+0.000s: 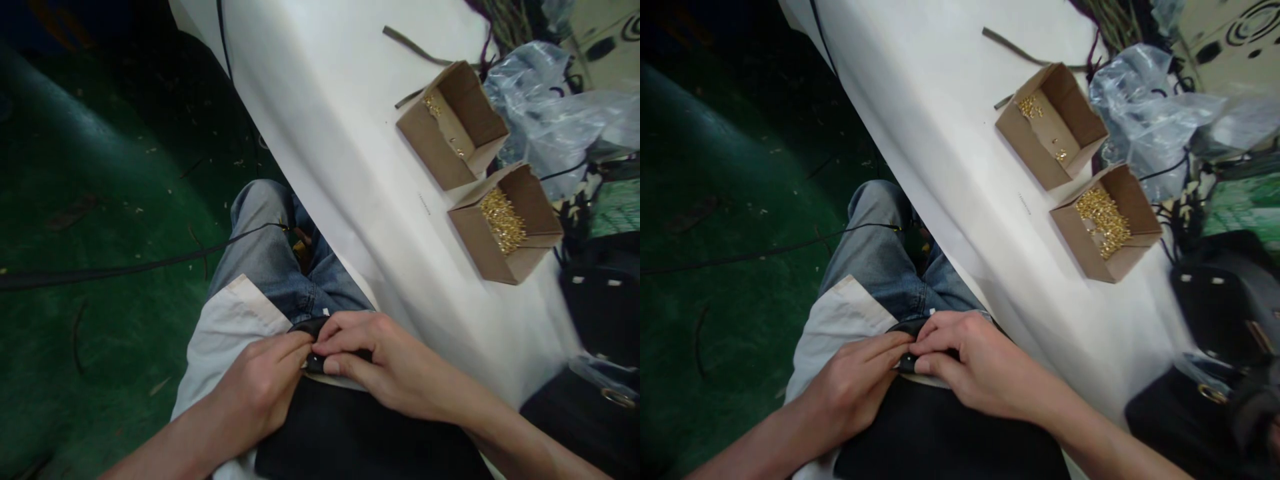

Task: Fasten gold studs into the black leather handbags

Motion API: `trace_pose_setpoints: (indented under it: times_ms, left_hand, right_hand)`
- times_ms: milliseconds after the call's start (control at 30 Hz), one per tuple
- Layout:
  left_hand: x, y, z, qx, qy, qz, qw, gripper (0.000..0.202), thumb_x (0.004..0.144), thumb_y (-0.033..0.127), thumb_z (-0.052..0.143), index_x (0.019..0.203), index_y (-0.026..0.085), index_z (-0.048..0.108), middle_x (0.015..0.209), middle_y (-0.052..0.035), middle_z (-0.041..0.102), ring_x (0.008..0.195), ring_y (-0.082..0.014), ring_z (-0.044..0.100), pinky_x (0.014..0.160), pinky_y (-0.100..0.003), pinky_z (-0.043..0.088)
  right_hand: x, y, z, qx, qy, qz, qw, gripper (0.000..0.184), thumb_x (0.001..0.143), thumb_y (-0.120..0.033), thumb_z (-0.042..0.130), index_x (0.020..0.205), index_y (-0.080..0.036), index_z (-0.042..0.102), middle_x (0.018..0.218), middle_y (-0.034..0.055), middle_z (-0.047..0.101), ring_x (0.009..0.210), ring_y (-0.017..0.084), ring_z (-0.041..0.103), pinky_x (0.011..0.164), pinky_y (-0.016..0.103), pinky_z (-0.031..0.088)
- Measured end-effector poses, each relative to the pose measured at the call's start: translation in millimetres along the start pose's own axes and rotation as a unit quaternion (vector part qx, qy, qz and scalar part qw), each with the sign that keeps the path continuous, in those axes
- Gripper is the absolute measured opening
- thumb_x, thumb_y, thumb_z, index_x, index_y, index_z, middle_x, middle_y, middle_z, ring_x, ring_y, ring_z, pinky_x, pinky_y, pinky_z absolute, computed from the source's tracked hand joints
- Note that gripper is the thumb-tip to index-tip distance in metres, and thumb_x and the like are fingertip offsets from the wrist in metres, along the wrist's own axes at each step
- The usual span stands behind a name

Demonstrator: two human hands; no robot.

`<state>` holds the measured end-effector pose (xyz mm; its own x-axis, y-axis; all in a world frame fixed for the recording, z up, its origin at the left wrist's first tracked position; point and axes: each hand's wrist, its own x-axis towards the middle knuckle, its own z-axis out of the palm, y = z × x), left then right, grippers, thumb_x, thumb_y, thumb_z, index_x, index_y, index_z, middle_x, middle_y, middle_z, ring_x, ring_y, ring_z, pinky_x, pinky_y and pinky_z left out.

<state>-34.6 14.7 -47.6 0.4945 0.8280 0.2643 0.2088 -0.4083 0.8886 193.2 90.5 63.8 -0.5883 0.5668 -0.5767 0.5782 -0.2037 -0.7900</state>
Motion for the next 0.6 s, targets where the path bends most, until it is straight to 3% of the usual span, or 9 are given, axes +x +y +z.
trace_pose_setpoints:
  times_ms: [100,267,367,500,600]
  left_hand:
    - [0.3,2.5,1.4,0.049,0.025,0.030,0.998,0.030,0.108,0.000,0.045,0.124,0.011,0.068,0.114,-0.0166,0.080,0.095,-0.0248,0.080,0.081,-0.035,0.070]
    - [7.1,6.5,-2.0,0.066,0.013,0.040,0.997,0.033,0.114,0.006,0.036,0.117,0.011,0.068,0.105,-0.0152,0.080,0.090,-0.0265,0.080,0.077,-0.038,0.071]
    - [8.0,6.2,-2.3,0.074,0.010,0.047,0.996,0.032,0.112,0.004,0.037,0.120,0.009,0.068,0.107,-0.0150,0.080,0.094,-0.0276,0.080,0.082,-0.040,0.072]
    - [5.9,4.1,1.0,0.083,0.009,0.056,0.995,0.030,0.108,-0.001,0.042,0.114,0.009,0.070,0.106,-0.0137,0.080,0.092,-0.0259,0.078,0.090,-0.041,0.073]
    - [4.5,2.8,3.6,0.081,0.002,0.070,0.994,0.029,0.107,-0.003,0.044,0.110,0.008,0.071,0.106,-0.0141,0.079,0.098,-0.0276,0.079,0.098,-0.043,0.072]
  right_hand:
    - [1.5,8.2,6.1,0.037,0.021,0.029,0.999,0.008,0.099,-0.014,0.082,0.100,-0.021,0.085,0.110,0.0001,0.080,0.100,0.015,0.074,0.092,0.026,0.054]
    - [0.7,11.7,13.4,0.024,0.054,0.055,0.997,0.018,0.089,-0.009,0.090,0.094,-0.021,0.078,0.102,-0.0026,0.078,0.095,0.015,0.071,0.088,0.028,0.052]
    - [-3.3,13.6,18.0,0.023,0.060,0.031,0.997,0.020,0.091,-0.005,0.085,0.093,-0.021,0.073,0.102,-0.0018,0.076,0.096,0.016,0.070,0.089,0.029,0.051]
    - [-10.9,16.7,23.3,0.018,0.080,-0.076,0.994,0.027,0.093,0.004,0.061,0.079,-0.019,0.061,0.106,0.0006,0.075,0.098,0.015,0.071,0.091,0.029,0.051]
    - [-13.5,13.1,20.7,0.036,0.106,0.001,0.994,0.022,0.097,-0.001,0.063,0.088,-0.021,0.067,0.096,-0.0013,0.076,0.088,0.014,0.071,0.083,0.027,0.053]
